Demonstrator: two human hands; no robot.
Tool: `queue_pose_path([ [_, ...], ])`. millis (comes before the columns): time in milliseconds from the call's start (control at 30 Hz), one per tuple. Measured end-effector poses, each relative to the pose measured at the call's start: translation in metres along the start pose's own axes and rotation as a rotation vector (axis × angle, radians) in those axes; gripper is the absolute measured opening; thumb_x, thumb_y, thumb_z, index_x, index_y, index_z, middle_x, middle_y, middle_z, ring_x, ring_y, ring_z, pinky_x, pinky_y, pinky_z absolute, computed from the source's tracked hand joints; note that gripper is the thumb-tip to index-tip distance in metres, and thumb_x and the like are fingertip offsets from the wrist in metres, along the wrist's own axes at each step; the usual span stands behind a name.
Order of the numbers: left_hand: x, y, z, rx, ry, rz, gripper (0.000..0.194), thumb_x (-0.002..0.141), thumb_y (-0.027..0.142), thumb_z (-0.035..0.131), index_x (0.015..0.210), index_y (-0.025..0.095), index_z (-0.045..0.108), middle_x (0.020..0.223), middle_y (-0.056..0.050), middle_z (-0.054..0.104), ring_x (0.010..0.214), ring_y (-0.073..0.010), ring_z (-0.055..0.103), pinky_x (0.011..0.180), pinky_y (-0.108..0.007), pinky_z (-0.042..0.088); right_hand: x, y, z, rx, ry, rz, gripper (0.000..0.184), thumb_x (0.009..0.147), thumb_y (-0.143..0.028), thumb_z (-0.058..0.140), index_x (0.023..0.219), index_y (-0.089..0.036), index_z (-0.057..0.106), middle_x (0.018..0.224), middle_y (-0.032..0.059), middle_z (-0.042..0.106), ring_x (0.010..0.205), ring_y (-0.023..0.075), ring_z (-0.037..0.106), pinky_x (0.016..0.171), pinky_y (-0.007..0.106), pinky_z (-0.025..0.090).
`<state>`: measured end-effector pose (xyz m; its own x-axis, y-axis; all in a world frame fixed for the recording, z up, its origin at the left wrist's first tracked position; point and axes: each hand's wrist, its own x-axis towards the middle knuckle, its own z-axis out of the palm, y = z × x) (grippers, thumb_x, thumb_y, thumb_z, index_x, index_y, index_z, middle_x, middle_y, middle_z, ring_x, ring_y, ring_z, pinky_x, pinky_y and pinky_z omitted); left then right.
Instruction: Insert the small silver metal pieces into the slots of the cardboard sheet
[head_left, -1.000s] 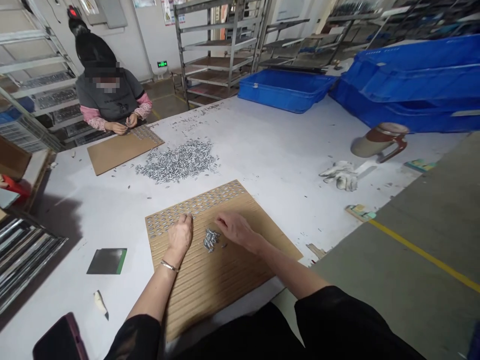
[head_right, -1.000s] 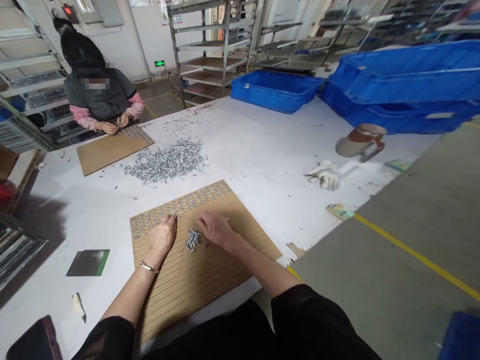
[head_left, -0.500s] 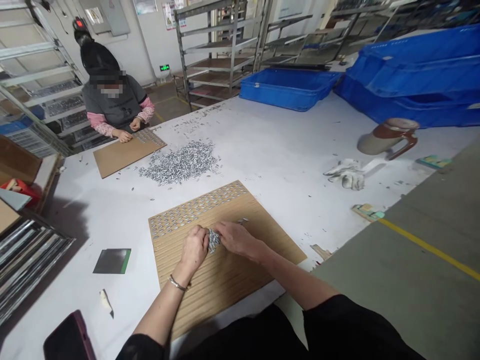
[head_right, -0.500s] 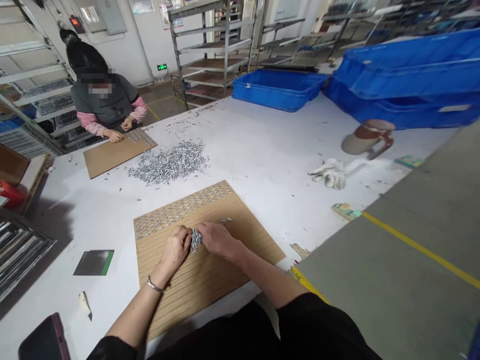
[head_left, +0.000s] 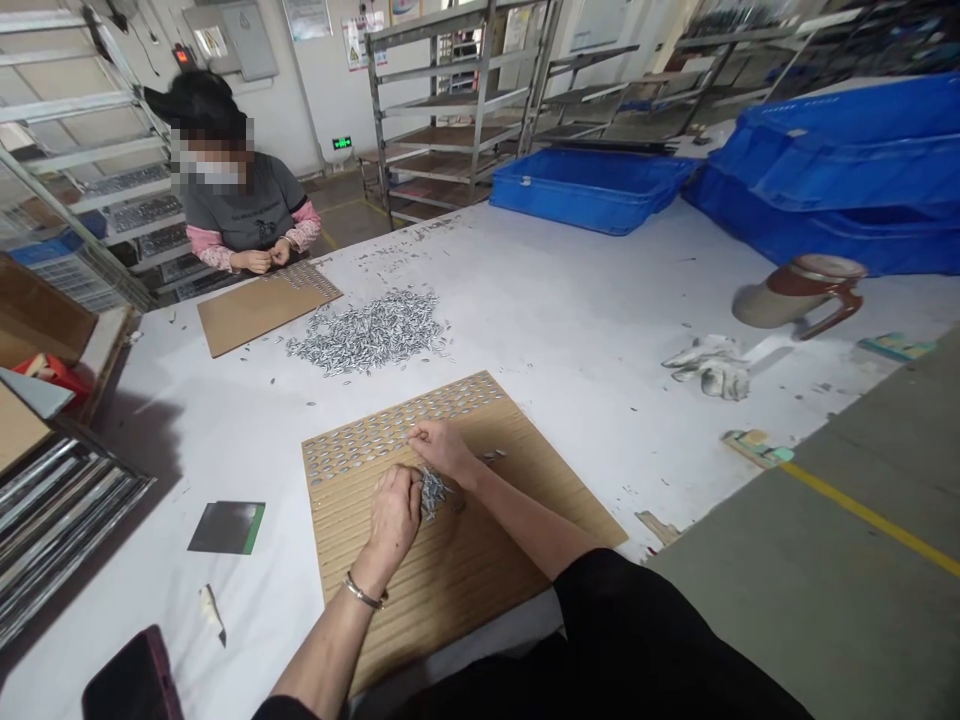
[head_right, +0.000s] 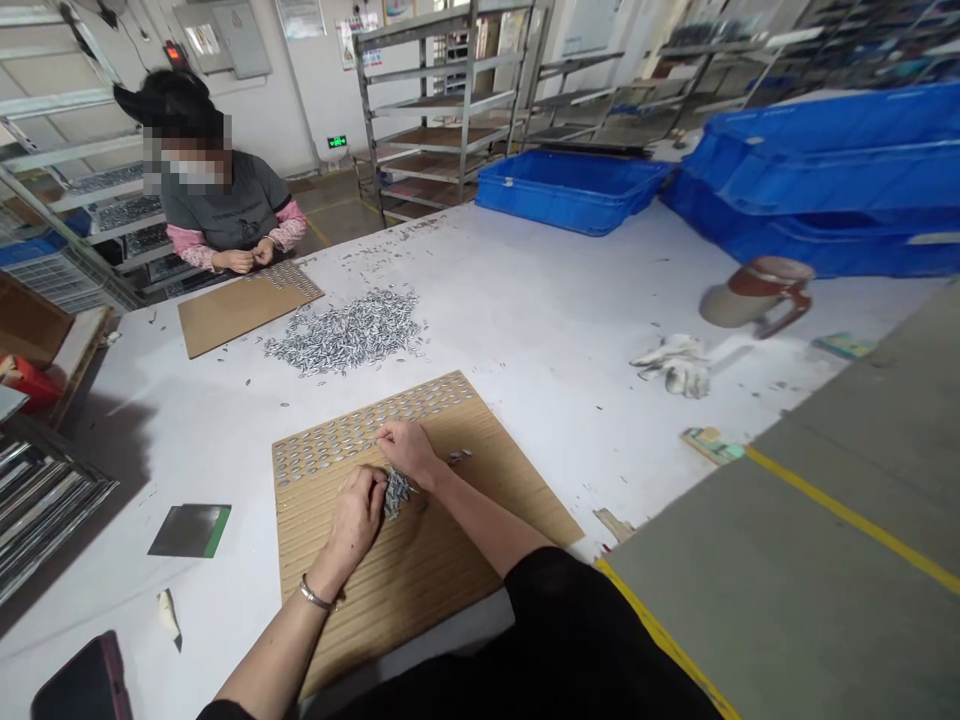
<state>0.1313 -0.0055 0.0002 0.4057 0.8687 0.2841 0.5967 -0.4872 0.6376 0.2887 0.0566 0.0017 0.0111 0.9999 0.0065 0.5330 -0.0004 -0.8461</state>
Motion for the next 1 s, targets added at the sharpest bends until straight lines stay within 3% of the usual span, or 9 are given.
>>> queue_pose_path([
  [167, -0.005, -0.009, -0.002, -0.196, 0.122, -0.123, 0.016, 0.099, 0.029, 0.046, 0.093, 0.022, 0.059, 0.083, -0.003, 0.065, 0.079, -0.0183, 0.062, 0.077, -0.032, 0.048, 0.003, -0.005, 0.001, -0.328, 0.014, -0.048, 0.019, 0.081, -0.010, 0.054, 0.076, -0.015, 0.072, 0.077, 0.0074, 0.074, 0.074, 0.0176, 0.065, 0.069, 0.024, 0.042],
  [267, -0.006, -0.016, -0.006, -0.263, 0.167, -0.158, 0.017, 0.098, 0.033, 0.052, 0.096, 0.022, 0.065, 0.087, -0.004, 0.070, 0.082, -0.0186, 0.065, 0.080, -0.032, 0.050, 0.006, -0.006, 0.000, -0.401, 0.004, -0.048, 0.019, 0.082, -0.009, 0.053, 0.079, -0.014, 0.071, 0.081, 0.0092, 0.074, 0.078, 0.0187, 0.065, 0.073, 0.025, 0.041],
  [433, -0.007, -0.024, -0.009, -0.352, 0.204, -0.150, 0.020, 0.095, 0.034, 0.057, 0.099, 0.023, 0.074, 0.094, -0.006, 0.075, 0.087, -0.0195, 0.069, 0.082, -0.034, 0.054, -0.013, -0.009, -0.009, -0.185, 0.041, -0.133, 0.014, 0.084, -0.012, 0.056, 0.090, -0.015, 0.069, 0.082, 0.0059, 0.073, 0.076, 0.0165, 0.064, 0.073, 0.024, 0.044],
  [567, -0.007, -0.018, -0.005, -0.413, 0.218, -0.211, 0.020, 0.091, 0.035, 0.062, 0.103, 0.021, 0.070, 0.092, -0.005, 0.077, 0.080, -0.0179, 0.071, 0.076, -0.031, 0.056, -0.048, -0.013, -0.015, 0.066, -0.136, -0.207, 0.013, 0.088, -0.024, 0.059, 0.084, -0.018, 0.070, 0.072, 0.0001, 0.069, 0.065, 0.0136, 0.062, 0.064, 0.022, 0.046],
  [667, -0.004, -0.011, -0.003, -0.363, 0.203, -0.198, 0.016, 0.092, 0.033, 0.061, 0.100, 0.020, 0.067, 0.091, -0.005, 0.076, 0.079, -0.0170, 0.070, 0.075, -0.030, 0.055, -0.061, -0.010, -0.015, 0.145, -0.140, -0.149, 0.012, 0.088, -0.026, 0.059, 0.090, -0.019, 0.070, 0.076, 0.0002, 0.070, 0.064, 0.0130, 0.063, 0.062, 0.021, 0.047],
  [867, 0.017, -0.007, -0.004, -0.253, 0.119, -0.107, 0.013, 0.094, 0.029, 0.055, 0.095, 0.021, 0.065, 0.087, -0.004, 0.073, 0.078, -0.0167, 0.067, 0.075, -0.030, 0.053, -0.044, 0.001, -0.021, 0.220, -0.208, -0.020, 0.017, 0.088, -0.031, 0.057, 0.079, -0.018, 0.063, 0.062, -0.0033, 0.060, 0.052, 0.0107, 0.055, 0.051, 0.020, 0.044],
  [1000, 0.025, -0.008, -0.002, -0.185, 0.167, -0.025, 0.013, 0.096, 0.028, 0.055, 0.094, 0.021, 0.065, 0.085, -0.004, 0.072, 0.076, -0.0169, 0.066, 0.074, -0.030, 0.051, -0.035, -0.004, -0.031, 0.296, -0.277, 0.021, 0.021, 0.087, -0.035, 0.057, 0.074, -0.019, 0.060, 0.057, -0.0053, 0.054, 0.049, 0.0100, 0.050, 0.048, 0.019, 0.042],
])
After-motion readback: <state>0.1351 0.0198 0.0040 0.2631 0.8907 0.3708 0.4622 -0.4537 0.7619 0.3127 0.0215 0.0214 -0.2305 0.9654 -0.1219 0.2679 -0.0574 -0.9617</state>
